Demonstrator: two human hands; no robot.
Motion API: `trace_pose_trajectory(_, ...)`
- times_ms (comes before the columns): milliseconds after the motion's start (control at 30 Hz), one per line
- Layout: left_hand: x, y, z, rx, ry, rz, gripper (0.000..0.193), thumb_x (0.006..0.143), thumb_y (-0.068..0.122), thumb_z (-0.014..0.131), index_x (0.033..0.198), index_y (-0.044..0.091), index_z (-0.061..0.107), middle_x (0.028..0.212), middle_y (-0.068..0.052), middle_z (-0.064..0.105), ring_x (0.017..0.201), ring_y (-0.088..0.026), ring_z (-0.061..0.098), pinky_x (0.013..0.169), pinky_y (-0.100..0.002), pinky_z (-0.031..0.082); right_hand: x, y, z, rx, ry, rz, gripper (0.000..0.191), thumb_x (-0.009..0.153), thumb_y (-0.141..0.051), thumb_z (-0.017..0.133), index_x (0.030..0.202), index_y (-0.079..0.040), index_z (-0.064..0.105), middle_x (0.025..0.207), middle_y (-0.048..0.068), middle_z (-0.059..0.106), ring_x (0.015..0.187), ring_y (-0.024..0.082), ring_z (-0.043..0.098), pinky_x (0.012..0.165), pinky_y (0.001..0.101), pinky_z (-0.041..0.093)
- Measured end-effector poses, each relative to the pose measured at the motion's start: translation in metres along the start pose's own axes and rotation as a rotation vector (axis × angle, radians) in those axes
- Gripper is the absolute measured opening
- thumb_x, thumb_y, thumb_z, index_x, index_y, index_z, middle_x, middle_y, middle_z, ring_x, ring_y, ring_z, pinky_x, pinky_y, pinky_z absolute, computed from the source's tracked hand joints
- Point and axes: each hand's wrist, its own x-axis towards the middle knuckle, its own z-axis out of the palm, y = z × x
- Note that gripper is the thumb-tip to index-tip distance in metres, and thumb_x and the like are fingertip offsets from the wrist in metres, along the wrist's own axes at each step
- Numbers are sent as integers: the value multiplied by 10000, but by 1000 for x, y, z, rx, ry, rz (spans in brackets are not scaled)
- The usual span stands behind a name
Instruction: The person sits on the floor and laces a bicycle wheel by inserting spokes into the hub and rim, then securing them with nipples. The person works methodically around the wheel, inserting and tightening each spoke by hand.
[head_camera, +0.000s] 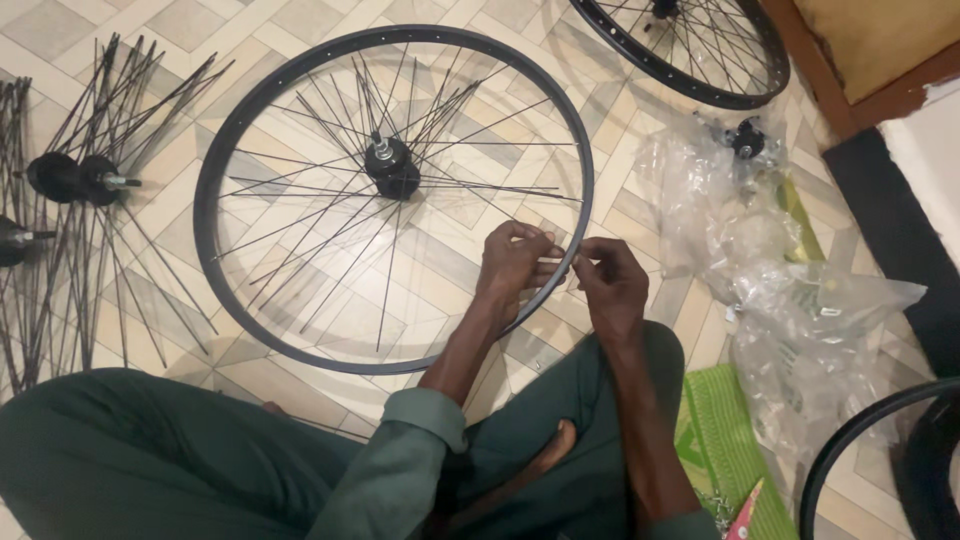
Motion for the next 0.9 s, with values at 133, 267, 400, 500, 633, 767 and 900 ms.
trace_pose_trajectory(133, 1, 0, -3, 0, 0, 20, 213, 901, 49, 663, 1015, -37, 505, 854, -221, 716, 671, -295, 755, 557, -362, 643, -7, -11, -1, -86, -90, -22, 158, 917, -13, 741, 1064, -26, 685, 892, -11, 682, 649, 24, 518, 564, 195, 427)
trace_pose_trajectory(267, 1, -2, -2, -20, 14, 10, 203, 887, 15, 647, 1009, -51, 498, 833, -231, 704, 649, -311, 745, 553, -386, 656, -11, -18, -5, -124, -142, 22, 156, 920, -22, 749, 1064, -34, 692, 874, -2, 686, 649, 28, 530, 563, 198, 442)
trace_pose_trajectory(400, 3, -4, -2, -18, 17, 9, 180, 871, -24, 611, 1001, -46, 488, 806, -243, 699, 645, -317, 746, 554, -382, 646, -8, -16, -6, -15, -177, 8, 179, 927, -27, 734, 1085, -34, 650, 943, 0, 671, 688, 29, 556, 595, 198, 478)
trace_pose_trajectory(500, 4, -3, -3, -2, 22, 15, 173, 878, -26, 612, 992, -48, 485, 802, -222, 694, 648, -298, 741, 566, -368, 651, -1, -12, -7, 25, -188, 63, 188, 922, -23, 738, 1082, -37, 641, 961, 13, 670, 722, 37, 581, 619, 206, 497)
trace_pose_trajectory(633, 6, -1, -2, 5, 37, -5, 177, 874, -9, 615, 990, -38, 484, 787, -206, 687, 637, -282, 733, 560, -357, 638, 12, -2, -10, 152, -252, 99, 201, 917, -14, 734, 1078, -51, 620, 1018, 11, 662, 755, 41, 574, 630, 213, 501)
trace_pose_trajectory(767, 10, 1, -2, 34, 40, -11, 195, 857, -18, 626, 999, -42, 494, 794, -196, 686, 643, -283, 736, 567, -359, 643, 18, 8, -11, 219, -278, 146, 222, 901, -8, 752, 1061, -65, 609, 1015, 9, 657, 762, 42, 577, 627, 214, 501)
trace_pose_trajectory(900, 11, -2, -9, 68, 22, -3, 187, 882, 18, 642, 1005, -53, 520, 785, -205, 697, 643, -270, 732, 558, -353, 629, 12, 15, -10, 247, -238, 233, 246, 878, 1, 763, 1055, -70, 608, 974, 10, 647, 732, 47, 567, 612, 214, 482)
